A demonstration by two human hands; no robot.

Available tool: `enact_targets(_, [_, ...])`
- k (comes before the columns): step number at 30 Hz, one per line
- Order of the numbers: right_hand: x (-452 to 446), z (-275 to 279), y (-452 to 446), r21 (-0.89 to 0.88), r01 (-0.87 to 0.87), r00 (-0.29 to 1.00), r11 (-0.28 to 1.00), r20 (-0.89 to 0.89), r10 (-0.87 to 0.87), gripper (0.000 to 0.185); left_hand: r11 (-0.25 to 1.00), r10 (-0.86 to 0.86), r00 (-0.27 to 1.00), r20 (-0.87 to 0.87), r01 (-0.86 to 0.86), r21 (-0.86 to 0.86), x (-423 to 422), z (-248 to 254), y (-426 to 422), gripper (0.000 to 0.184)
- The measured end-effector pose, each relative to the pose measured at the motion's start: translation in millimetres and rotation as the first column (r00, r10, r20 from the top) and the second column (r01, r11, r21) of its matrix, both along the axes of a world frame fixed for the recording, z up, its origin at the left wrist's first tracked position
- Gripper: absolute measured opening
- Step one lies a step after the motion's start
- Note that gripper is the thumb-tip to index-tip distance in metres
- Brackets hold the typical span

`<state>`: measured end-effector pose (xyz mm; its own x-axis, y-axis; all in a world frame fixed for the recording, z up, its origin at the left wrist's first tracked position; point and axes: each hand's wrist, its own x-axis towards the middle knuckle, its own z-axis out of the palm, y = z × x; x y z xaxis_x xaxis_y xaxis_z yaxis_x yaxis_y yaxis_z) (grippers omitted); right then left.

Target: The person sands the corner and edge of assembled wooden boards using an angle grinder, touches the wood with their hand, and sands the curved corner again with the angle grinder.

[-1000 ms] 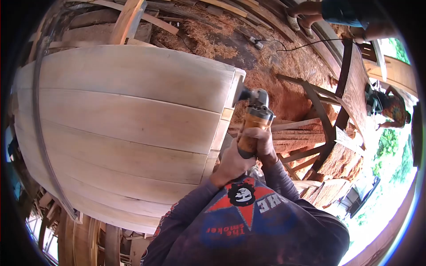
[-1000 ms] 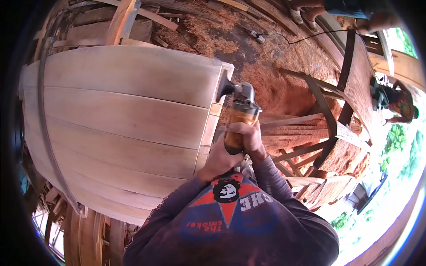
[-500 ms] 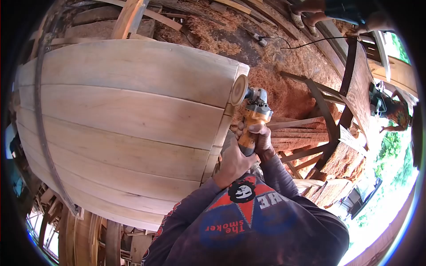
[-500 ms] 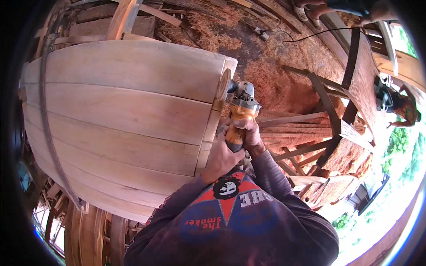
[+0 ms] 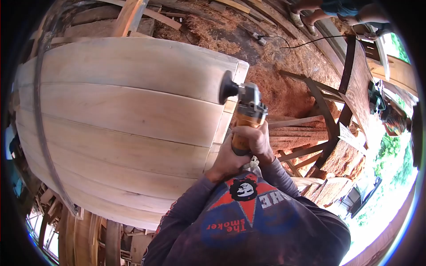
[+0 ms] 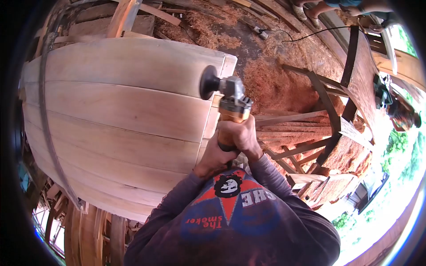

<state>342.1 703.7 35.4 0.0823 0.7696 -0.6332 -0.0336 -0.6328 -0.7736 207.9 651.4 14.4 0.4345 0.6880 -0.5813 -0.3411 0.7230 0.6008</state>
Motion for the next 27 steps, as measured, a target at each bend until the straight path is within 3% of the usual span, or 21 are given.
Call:
enact_targets(3, [12.4, -14.2, -15.9, -0.132, 0.19, 0.9, 0.973, -0.372, -0.226, 0.039, 0.961, -0.198, 0.874, -0.444, 0.263, 0.089, 5.1, 6.1, -8.7, 0.074])
enact_targets(4, [15.0, -20.6, -22.4, -0.13, 0.184, 0.901, 0.974, -0.374, -0.22, 0.039, 0.962, -0.192, 0.874, -0.446, 0.257, 0.091, 8.1, 7.4, -13.7, 0.074])
enact_targets(6, [20.4, -35.0, -34.9, -0.291, 0.271, 0.725, 0.918, -0.565, -0.393, 0.044, 0.935, -0.28, 0.763, -0.583, 0.354, 0.015, 11.9, 16.6, -13.2, 0.081])
enact_targets(8, [23.9, -44.1, -43.2, -0.305, 0.26, 0.724, 0.916, -0.566, -0.394, 0.047, 0.945, -0.256, 0.787, -0.561, 0.327, 0.028, 13.0, 12.1, -18.2, 0.087])
enact_targets(10, [24.9, -52.1, -47.8, -0.33, 0.273, 0.662, 0.904, -0.617, -0.425, 0.047, 0.912, -0.332, 0.709, -0.622, 0.41, -0.019, 13.6, 11.2, -16.2, 0.09])
enact_targets(17, [25.7, -60.3, -48.6, -0.335, 0.27, 0.681, 0.903, -0.596, -0.425, 0.046, 0.922, -0.342, 0.733, -0.588, 0.381, -0.061, 14.3, 6.6, -18.8, 0.085])
enact_targets(23, [16.6, -40.7, -32.5, -0.284, 0.27, 0.782, 0.92, -0.492, -0.382, 0.042, 0.962, -0.13, 0.8, -0.586, 0.246, 0.122, 13.8, -5.1, -25.0, 0.074])
enact_targets(25, [13.3, -31.5, -25.5, -0.183, 0.203, 0.919, 0.962, -0.303, -0.252, 0.036, 0.97, -0.028, 0.907, -0.419, 0.126, 0.208, 10.4, -10.7, -23.3, 0.067])
enact_targets(26, [9.1, -24.2, -20.6, -0.181, 0.208, 0.918, 0.961, -0.304, -0.256, 0.036, 0.969, -0.031, 0.907, -0.42, 0.131, 0.21, 6.0, -11.8, -20.1, 0.067])
enact_targets(27, [3.7, -15.1, -16.1, -0.137, 0.121, 0.977, 0.983, -0.161, -0.142, 0.033, 0.993, -0.061, 0.974, -0.219, 0.082, 0.088, 1.2, -12.5, -17.7, 0.065])
